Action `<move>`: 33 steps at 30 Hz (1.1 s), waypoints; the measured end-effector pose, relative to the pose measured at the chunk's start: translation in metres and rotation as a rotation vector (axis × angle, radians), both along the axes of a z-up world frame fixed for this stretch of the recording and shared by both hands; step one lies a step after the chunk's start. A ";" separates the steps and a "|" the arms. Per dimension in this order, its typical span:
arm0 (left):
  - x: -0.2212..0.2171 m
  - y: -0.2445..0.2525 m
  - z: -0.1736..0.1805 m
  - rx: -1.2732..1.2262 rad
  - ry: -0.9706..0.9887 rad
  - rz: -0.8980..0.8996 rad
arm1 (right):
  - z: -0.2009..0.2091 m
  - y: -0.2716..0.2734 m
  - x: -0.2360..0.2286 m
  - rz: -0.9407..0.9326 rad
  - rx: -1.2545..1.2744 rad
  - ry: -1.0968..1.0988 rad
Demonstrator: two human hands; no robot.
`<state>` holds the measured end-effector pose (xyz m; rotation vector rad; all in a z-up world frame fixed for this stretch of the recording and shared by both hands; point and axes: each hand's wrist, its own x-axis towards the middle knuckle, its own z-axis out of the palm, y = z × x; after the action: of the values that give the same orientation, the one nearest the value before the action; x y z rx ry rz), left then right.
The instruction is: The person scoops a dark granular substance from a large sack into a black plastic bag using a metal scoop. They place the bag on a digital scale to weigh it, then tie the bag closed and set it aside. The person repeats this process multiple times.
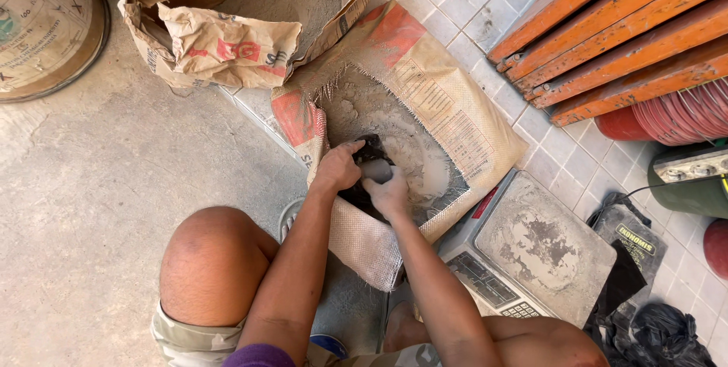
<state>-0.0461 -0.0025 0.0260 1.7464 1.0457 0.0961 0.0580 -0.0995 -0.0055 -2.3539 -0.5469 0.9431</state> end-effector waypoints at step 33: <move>0.019 -0.032 -0.013 0.169 0.206 0.026 | 0.016 -0.008 0.046 -0.041 0.590 -0.772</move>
<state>-0.0268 -0.0350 0.0126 1.9258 1.2396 0.0207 0.1037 -0.1073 0.0109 -2.0812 -0.9072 -0.1947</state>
